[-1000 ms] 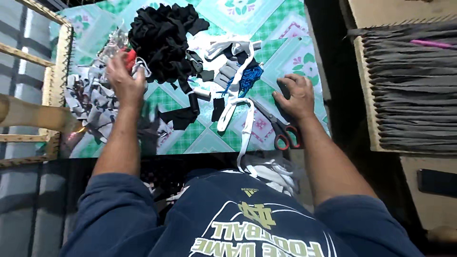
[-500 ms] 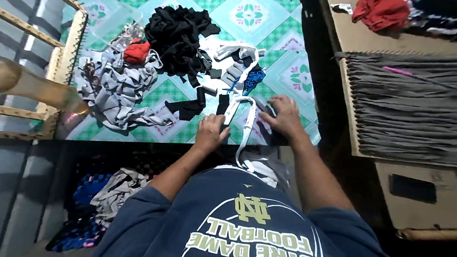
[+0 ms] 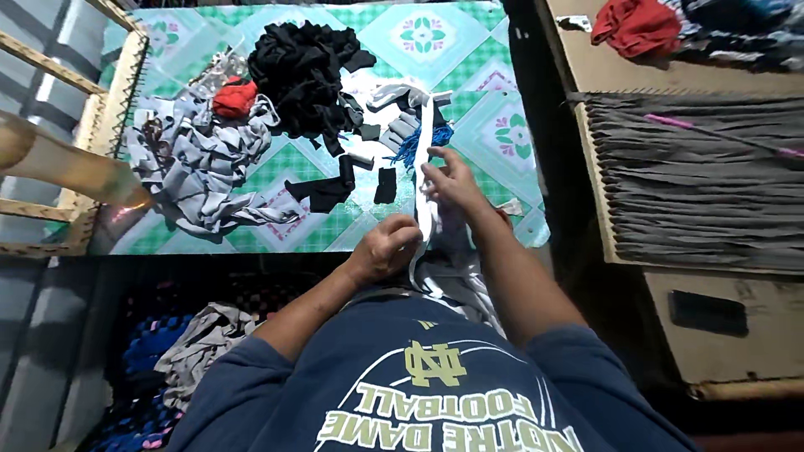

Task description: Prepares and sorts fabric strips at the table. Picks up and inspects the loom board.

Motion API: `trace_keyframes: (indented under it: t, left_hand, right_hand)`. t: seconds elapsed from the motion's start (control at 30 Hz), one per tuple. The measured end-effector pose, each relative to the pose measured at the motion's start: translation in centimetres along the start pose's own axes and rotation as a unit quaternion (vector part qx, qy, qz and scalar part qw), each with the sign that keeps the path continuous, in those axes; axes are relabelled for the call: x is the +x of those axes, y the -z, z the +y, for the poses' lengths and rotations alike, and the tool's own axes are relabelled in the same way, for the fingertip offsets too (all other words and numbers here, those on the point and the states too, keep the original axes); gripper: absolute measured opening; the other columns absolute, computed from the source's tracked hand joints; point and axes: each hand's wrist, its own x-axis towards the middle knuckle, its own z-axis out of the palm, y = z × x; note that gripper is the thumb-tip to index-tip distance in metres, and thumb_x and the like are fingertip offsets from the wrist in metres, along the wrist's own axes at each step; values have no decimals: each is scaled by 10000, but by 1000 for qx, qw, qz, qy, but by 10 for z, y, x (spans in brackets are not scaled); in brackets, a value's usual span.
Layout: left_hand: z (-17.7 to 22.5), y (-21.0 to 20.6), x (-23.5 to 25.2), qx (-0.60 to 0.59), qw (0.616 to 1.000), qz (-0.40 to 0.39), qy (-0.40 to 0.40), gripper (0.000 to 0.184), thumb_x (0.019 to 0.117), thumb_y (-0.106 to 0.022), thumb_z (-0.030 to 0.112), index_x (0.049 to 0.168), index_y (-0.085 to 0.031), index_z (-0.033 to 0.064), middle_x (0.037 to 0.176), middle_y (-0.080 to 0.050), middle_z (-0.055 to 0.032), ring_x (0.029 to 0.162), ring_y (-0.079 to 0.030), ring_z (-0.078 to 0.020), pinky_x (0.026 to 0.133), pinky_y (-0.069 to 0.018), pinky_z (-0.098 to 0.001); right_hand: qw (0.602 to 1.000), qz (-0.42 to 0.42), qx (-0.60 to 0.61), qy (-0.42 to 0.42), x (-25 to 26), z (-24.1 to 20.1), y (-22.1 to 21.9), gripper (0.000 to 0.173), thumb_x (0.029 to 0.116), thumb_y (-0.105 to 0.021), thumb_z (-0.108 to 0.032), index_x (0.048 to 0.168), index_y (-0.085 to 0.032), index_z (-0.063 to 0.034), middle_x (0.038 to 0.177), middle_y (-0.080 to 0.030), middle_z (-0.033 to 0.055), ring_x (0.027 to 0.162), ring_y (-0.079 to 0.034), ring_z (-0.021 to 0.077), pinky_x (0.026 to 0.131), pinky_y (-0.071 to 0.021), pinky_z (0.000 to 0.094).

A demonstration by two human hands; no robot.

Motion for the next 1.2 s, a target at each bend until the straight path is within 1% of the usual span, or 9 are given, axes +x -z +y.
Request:
trace_keyframes:
  t: [0.1, 0.27, 0.4, 0.5, 0.63, 0.77, 0.83, 1.03, 1.2]
  left_hand:
    - [4, -2, -2, -20, 999, -37, -33, 112, 974, -649, 81, 1000, -733, 11, 1083, -674, -176, 1066, -665, -228, 943, -564, -340]
    - [-2, 0, -8, -21, 995, -101, 1, 122, 965, -650, 97, 995, -755, 45, 1043, -698, -135, 1036, -665, -225, 928, -552, -347]
    - [-7, -1, -9, -25, 989, -144, 34, 150, 970, -652, 148, 1018, -750, 45, 1062, -699, -131, 1047, -661, -241, 928, -542, -377]
    - [-15, 5, -7, -3, 991, -102, 82, 218, 999, -632, 194, 1040, -745, 13, 1092, -705, -151, 1063, -677, -254, 938, -556, -394]
    - [-34, 36, -3, 55, 986, -13, 158, 195, 982, -615, 84, 1093, -715, -41, 1096, -705, -191, 1052, -685, -287, 947, -557, -432]
    - [-61, 77, -13, 157, 962, 51, 216, 237, 1011, -561, 103, 1146, -706, -29, 1145, -700, -189, 1110, -665, -295, 1006, -522, -443]
    - [-65, 89, -22, 171, 954, 55, 240, 272, 1043, -532, 154, 1191, -689, -12, 1186, -682, -181, 1152, -642, -275, 1030, -504, -440]
    - [-63, 65, -28, 139, 964, 49, 222, 339, 1042, -494, 146, 1141, -651, -137, 1079, -671, -297, 988, -668, -295, 905, -541, -390]
    - [-62, 35, -24, 111, 974, 42, 192, 334, 1039, -503, 157, 1100, -666, -128, 1002, -677, -267, 906, -663, -222, 853, -539, -312]
  right_hand:
    - [994, -3, 85, -66, 7, -11, -15, 594, 1030, -614, -177, 1548, -334, -101, 1031, -662, 147, 724, -641, 154, 666, -558, 329]
    - [995, 6, 69, -66, 20, -2, -25, 562, 962, -646, -29, 1481, -433, -45, 937, -627, 125, 654, -551, 123, 591, -489, 286]
    - [999, -22, 35, -31, 19, 4, -25, 497, 952, -619, 10, 1430, -487, -21, 989, -643, 157, 702, -600, 152, 641, -536, 323]
    - [1000, -8, 6, 9, 18, 10, -24, 406, 956, -595, -6, 1358, -545, 20, 1016, -650, 174, 736, -610, 171, 661, -538, 346]
    - [997, 27, -23, 74, 15, 32, -25, 354, 971, -568, -47, 1308, -571, 64, 1027, -653, 189, 800, -622, 182, 732, -549, 360]
    - [985, 55, -96, 130, 8, 45, -39, 337, 1008, -550, -94, 1301, -600, 64, 1204, -668, 233, 1030, -681, 280, 920, -558, 451]
    - [966, 103, -138, 194, 5, 55, -48, 287, 983, -596, -74, 1220, -673, 68, 1190, -688, 238, 1089, -688, 325, 972, -553, 476]
    - [949, 128, -166, 236, 5, 58, -53, 211, 918, -663, -12, 1104, -759, 11, 1098, -724, 184, 1072, -690, 305, 959, -558, 463]
    - [959, 101, -128, 233, 2, 52, -50, 205, 952, -616, -17, 1092, -756, 38, 1071, -718, 209, 1049, -690, 332, 939, -553, 489]
